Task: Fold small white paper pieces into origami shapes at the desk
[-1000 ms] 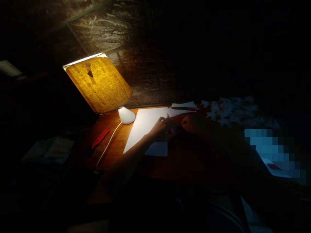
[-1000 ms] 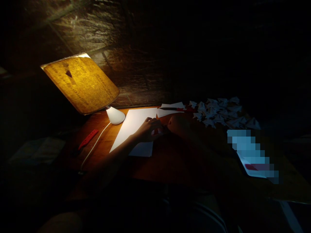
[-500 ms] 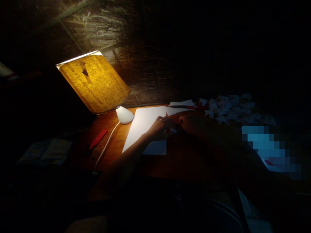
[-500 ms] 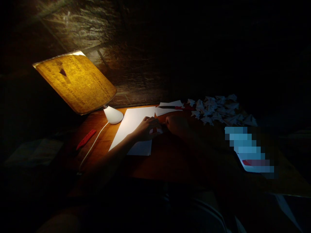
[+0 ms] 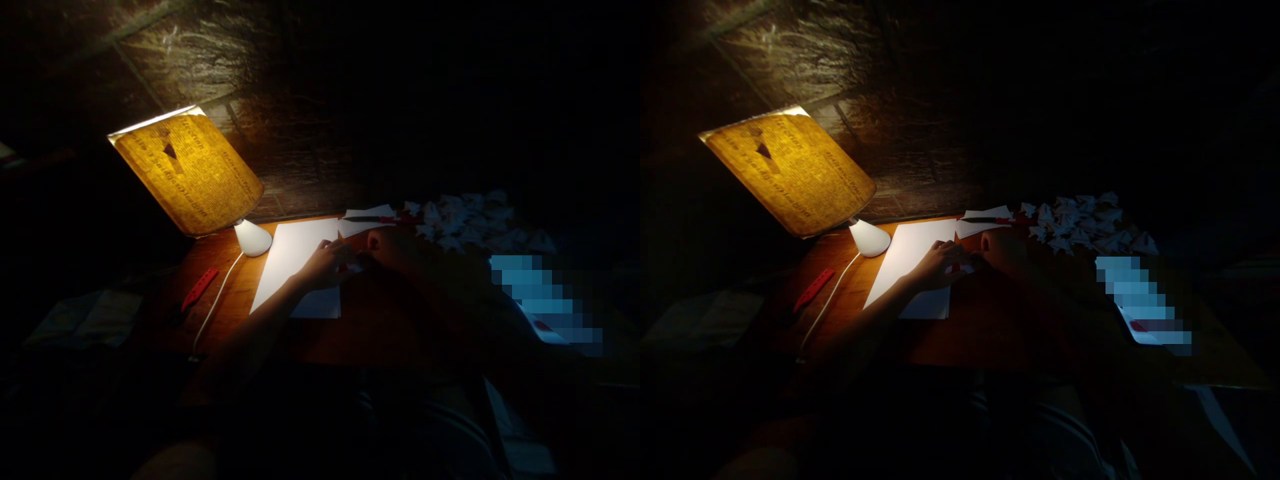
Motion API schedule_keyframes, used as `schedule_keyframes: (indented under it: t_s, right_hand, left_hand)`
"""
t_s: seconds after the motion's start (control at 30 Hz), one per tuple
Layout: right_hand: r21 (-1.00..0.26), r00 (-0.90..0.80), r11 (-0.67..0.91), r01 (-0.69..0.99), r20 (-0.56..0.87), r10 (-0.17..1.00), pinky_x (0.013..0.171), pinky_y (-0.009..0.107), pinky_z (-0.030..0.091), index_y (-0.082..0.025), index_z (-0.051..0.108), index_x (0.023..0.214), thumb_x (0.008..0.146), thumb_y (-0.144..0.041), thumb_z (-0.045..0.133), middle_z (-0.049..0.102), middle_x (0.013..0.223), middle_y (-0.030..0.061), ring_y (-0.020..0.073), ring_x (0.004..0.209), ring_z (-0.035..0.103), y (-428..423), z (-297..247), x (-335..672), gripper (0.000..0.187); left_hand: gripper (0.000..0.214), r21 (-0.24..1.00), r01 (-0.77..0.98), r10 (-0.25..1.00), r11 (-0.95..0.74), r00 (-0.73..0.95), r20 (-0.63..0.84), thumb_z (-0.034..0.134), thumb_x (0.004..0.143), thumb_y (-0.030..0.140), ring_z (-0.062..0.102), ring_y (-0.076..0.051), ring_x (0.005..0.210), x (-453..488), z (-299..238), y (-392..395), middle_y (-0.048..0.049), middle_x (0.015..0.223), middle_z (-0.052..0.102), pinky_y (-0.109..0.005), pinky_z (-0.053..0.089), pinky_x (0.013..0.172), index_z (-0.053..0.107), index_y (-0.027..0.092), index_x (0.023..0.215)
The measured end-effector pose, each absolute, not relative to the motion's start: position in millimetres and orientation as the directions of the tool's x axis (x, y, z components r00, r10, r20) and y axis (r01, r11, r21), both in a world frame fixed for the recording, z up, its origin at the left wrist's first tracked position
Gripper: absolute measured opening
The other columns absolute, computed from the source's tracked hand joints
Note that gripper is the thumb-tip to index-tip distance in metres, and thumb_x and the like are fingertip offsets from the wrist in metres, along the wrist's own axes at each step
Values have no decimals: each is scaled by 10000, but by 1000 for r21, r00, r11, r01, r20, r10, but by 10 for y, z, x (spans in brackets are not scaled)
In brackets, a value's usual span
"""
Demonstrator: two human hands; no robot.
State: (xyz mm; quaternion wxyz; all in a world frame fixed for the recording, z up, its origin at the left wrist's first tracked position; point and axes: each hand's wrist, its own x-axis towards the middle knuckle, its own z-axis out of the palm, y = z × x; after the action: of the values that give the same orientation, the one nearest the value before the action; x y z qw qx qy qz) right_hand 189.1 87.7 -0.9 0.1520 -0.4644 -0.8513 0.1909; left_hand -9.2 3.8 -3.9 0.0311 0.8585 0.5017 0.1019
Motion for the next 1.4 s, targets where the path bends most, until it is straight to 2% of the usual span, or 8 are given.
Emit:
schedule_keyframes:
  t_s: [0.13, 0.23, 0.43, 0.8, 0.93, 1.1, 1.23, 1.4]
  right_hand:
    - [-538, -537, 488, 687, 77, 840, 635, 261, 374, -189, 704, 826, 868, -378, 714, 734, 889, 49, 158, 767, 614, 990, -117, 1931, 194]
    - [-591, -506, 448, 671, 77, 859, 623, 257, 384, -174, 727, 877, 923, -415, 633, 743, 898, 59, 153, 753, 625, 1044, -161, 1947, 263]
    - [-556, -539, 476, 682, 60, 840, 589, 259, 372, -184, 723, 856, 784, -428, 795, 729, 871, 39, 153, 734, 615, 997, -107, 1943, 265]
    - [-506, -513, 457, 732, 33, 858, 666, 272, 438, -192, 735, 857, 755, -528, 820, 748, 933, 61, 182, 795, 654, 1016, -79, 1859, 361]
    - [-495, -518, 450, 743, 1, 855, 646, 276, 437, -202, 750, 831, 760, -536, 809, 758, 922, 67, 190, 786, 665, 1065, -102, 1852, 347]
    - [-522, -535, 438, 732, -44, 843, 629, 273, 439, -200, 764, 850, 726, -558, 830, 766, 908, 67, 197, 790, 682, 1123, -93, 1854, 384]
    - [-528, -530, 425, 735, -56, 846, 616, 258, 429, -191, 767, 847, 735, -502, 839, 770, 910, 68, 182, 783, 678, 1124, -59, 1860, 338]
    - [-537, -518, 418, 733, -43, 854, 618, 258, 429, -193, 767, 863, 729, -518, 828, 765, 894, 61, 173, 750, 658, 1114, -88, 1860, 357]
  left_hand:
    - [362, 165, 850, 864, -501, 479, 154, 615, 933, 350, 571, -284, 1099, -106, -56, 43, -91, 1155, 674, -443, 391, 960, 690, 282, 1280]
    - [381, 161, 853, 867, -496, 476, 150, 617, 933, 367, 574, -287, 1095, -103, -56, 49, -90, 1147, 678, -438, 389, 955, 681, 300, 1303]
    - [362, 147, 849, 860, -508, 489, 148, 617, 932, 371, 566, -284, 1090, -110, -61, 62, -94, 1145, 674, -436, 386, 953, 694, 273, 1273]
    - [264, 183, 841, 860, -509, 485, 160, 629, 902, 335, 570, -278, 1070, -102, -45, 60, -91, 1074, 679, -431, 396, 946, 726, 229, 1123]
    - [290, 195, 838, 858, -510, 481, 181, 631, 879, 298, 582, -277, 1070, -101, -44, 54, -93, 1089, 689, -431, 400, 945, 710, 226, 1149]
    - [319, 212, 836, 861, -506, 475, 183, 628, 895, 345, 586, -268, 1047, -120, -61, 66, -87, 1065, 686, -425, 400, 935, 710, 244, 1187]
    - [339, 189, 840, 859, -509, 483, 170, 622, 892, 339, 578, -268, 1041, -119, -55, 75, -88, 1062, 677, -422, 398, 928, 711, 248, 1206]
    - [329, 179, 836, 854, -518, 495, 159, 618, 888, 320, 574, -272, 1042, -77, -20, 68, -95, 1056, 665, -416, 404, 928, 713, 226, 1189]
